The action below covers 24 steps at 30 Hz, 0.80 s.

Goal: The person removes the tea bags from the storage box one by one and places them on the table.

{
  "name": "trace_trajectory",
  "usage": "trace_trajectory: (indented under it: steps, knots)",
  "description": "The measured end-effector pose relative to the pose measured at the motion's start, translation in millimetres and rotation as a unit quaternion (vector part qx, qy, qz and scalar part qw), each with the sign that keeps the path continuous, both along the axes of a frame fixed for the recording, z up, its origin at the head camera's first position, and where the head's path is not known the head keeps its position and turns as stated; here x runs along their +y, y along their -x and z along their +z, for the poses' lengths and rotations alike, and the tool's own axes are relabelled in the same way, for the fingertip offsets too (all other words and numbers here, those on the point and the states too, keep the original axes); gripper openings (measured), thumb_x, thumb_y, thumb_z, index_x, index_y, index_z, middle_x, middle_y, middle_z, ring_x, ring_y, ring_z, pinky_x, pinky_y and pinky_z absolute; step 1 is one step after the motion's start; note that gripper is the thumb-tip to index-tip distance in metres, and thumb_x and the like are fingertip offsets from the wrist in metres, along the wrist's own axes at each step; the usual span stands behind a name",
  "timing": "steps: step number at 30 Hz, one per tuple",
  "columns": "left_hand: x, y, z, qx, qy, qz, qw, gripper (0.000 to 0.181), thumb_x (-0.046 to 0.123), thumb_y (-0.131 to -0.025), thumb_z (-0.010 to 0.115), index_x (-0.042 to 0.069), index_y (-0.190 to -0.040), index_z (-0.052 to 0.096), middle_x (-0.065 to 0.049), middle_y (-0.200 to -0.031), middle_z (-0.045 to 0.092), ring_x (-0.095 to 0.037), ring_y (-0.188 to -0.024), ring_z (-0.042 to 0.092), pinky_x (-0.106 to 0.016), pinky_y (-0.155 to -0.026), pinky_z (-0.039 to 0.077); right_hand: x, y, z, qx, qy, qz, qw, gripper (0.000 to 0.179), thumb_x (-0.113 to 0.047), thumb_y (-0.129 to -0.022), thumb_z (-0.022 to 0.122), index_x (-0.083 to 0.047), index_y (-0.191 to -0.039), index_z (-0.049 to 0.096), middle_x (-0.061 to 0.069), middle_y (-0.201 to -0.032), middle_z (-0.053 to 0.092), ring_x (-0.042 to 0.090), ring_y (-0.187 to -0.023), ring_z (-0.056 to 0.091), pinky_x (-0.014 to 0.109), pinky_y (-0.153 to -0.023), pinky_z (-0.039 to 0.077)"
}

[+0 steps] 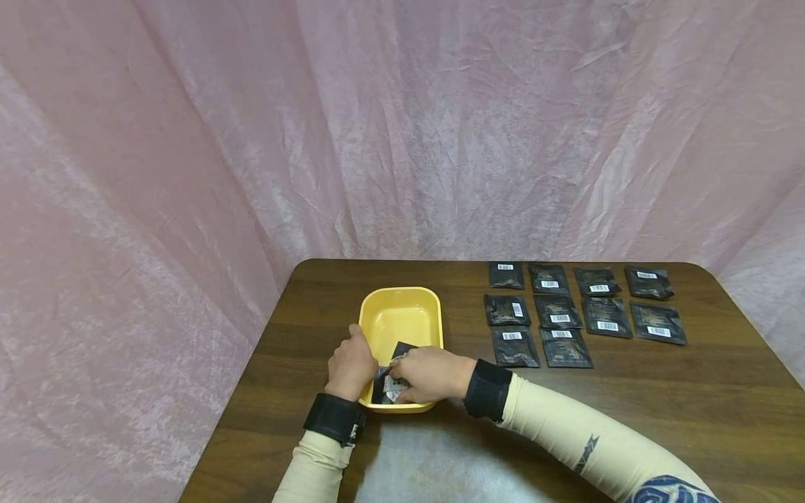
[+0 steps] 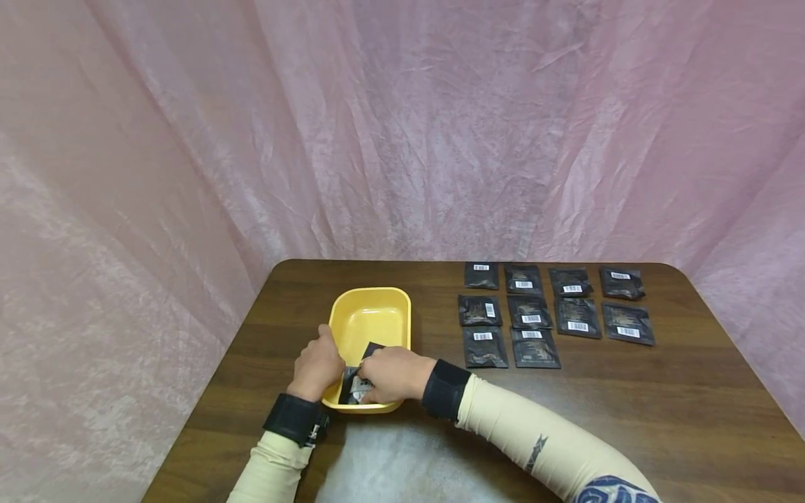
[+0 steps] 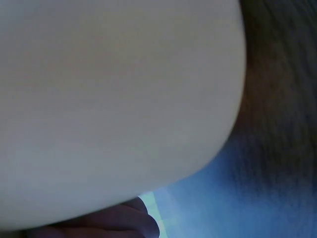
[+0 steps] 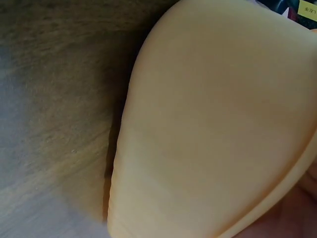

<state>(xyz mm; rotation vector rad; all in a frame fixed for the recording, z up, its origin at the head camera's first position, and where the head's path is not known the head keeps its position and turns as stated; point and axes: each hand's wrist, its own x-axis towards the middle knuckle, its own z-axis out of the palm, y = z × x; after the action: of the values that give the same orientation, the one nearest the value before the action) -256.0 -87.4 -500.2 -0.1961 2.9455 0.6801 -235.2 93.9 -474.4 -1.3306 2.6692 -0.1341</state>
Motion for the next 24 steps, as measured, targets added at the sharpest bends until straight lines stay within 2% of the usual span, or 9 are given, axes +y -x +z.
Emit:
trace_trajectory:
  steps: [6, 9, 10, 14, 16, 17, 19, 20, 24]
  knots:
    - [-0.9, 1.1, -1.0, -0.002, -0.002, 0.0, 1.0, 0.042, 0.005, -0.09, 0.07, -0.002, -0.125, 0.047, -0.018, -0.088, 0.065, -0.031, -0.073, 0.065, -0.048, -0.068, 0.053, -0.7, 2.2, 1.4, -0.022, -0.003, -0.014, 0.9996, 0.032, -0.039, -0.093, 0.079, -0.017, -0.116, 0.079, -0.008, -0.099, 0.076, 0.004, -0.079, 0.061, 0.025, -0.077, 0.054]
    - [-2.8, 3.9, -5.7, 0.009, 0.003, -0.001, 1.0, 0.041, 0.006, -0.088, 0.07, -0.002, -0.122, 0.048, -0.019, -0.087, 0.065, -0.032, -0.072, 0.065, -0.05, -0.066, 0.052, -1.3, 3.5, 2.2, -0.029, 0.006, -0.018, 0.9994, 0.024, -0.034, -0.092, 0.079, -0.017, -0.109, 0.077, -0.009, -0.088, 0.07, 0.005, -0.075, 0.058, 0.025, -0.074, 0.052]
    - [-4.8, 7.6, -14.0, 0.018, 0.007, -0.006, 0.9998, 0.041, 0.007, -0.088, 0.069, -0.001, -0.122, 0.048, -0.019, -0.087, 0.066, -0.033, -0.072, 0.066, -0.05, -0.065, 0.052, -1.1, 3.8, 2.3, -0.033, 0.012, -0.019, 0.9992, 0.021, -0.032, -0.092, 0.078, -0.017, -0.106, 0.075, -0.01, -0.084, 0.067, 0.005, -0.073, 0.056, 0.024, -0.072, 0.05]
    - [-4.1, 5.6, -9.9, 0.019, -0.004, -0.006, 0.9998, 0.035, 0.007, -0.09, 0.068, -0.001, -0.118, 0.048, -0.019, -0.084, 0.065, -0.035, -0.072, 0.067, -0.051, -0.064, 0.052, 0.4, 4.6, 0.7, -0.039, 0.043, -0.009, 0.9983, 0.007, -0.026, -0.096, 0.07, -0.018, -0.097, 0.07, -0.012, -0.075, 0.056, 0.004, -0.067, 0.051, 0.021, -0.065, 0.044]
    - [-6.6, 8.4, -17.9, 0.03, -0.005, -0.011, 0.9995, 0.032, 0.009, -0.092, 0.066, 0.0, -0.117, 0.048, -0.018, -0.082, 0.064, -0.035, -0.07, 0.066, -0.051, -0.062, 0.051, 1.4, 4.9, -1.0, -0.034, 0.058, 0.001, 0.9978, 0.006, -0.023, -0.099, 0.065, -0.019, -0.095, 0.067, -0.012, -0.074, 0.053, 0.003, -0.066, 0.049, 0.02, -0.064, 0.042]
    - [-5.3, 5.6, -11.9, 0.028, -0.01, -0.007, 0.9995, 0.03, 0.009, -0.093, 0.066, 0.0, -0.115, 0.048, -0.018, -0.081, 0.064, -0.034, -0.069, 0.066, -0.051, -0.061, 0.051, 1.9, 5.2, -2.2, -0.028, 0.064, 0.006, 0.9976, 0.007, -0.022, -0.099, 0.064, -0.019, -0.094, 0.066, -0.012, -0.074, 0.052, 0.003, -0.065, 0.049, 0.02, -0.063, 0.041]
    - [-6.8, 7.5, -16.5, 0.034, -0.009, -0.009, 0.9994, 0.029, 0.01, -0.093, 0.066, 0.0, -0.114, 0.048, -0.017, -0.08, 0.064, -0.034, -0.068, 0.065, -0.051, -0.06, 0.05, 2.7, 5.7, -4.1, -0.016, 0.073, 0.014, 0.9971, 0.008, -0.02, -0.101, 0.062, -0.019, -0.093, 0.065, -0.012, -0.073, 0.051, 0.003, -0.065, 0.048, 0.019, -0.063, 0.041]
    - [-9.2, 10.8, -25.3, 0.043, -0.001, -0.013, 0.999, 0.03, 0.01, -0.092, 0.066, 0.0, -0.114, 0.048, -0.018, -0.081, 0.064, -0.035, -0.069, 0.066, -0.052, -0.06, 0.05, 3.0, 5.8, -4.8, -0.01, 0.076, 0.016, 0.9969, 0.009, -0.02, -0.101, 0.061, -0.02, -0.094, 0.065, -0.012, -0.074, 0.051, 0.002, -0.065, 0.048, 0.019, -0.063, 0.041]
    - [-11.7, 16.4, -33.6, 0.039, 0.007, -0.014, 0.9991, 0.032, 0.01, -0.091, 0.066, 0.001, -0.115, 0.047, -0.019, -0.082, 0.065, -0.036, -0.07, 0.067, -0.052, -0.06, 0.05, 3.0, 5.7, -6.2, 0.007, 0.084, 0.022, 0.9962, 0.01, -0.021, -0.105, 0.06, -0.019, -0.096, 0.066, -0.012, -0.074, 0.054, 0.001, -0.066, 0.051, 0.02, -0.064, 0.045]
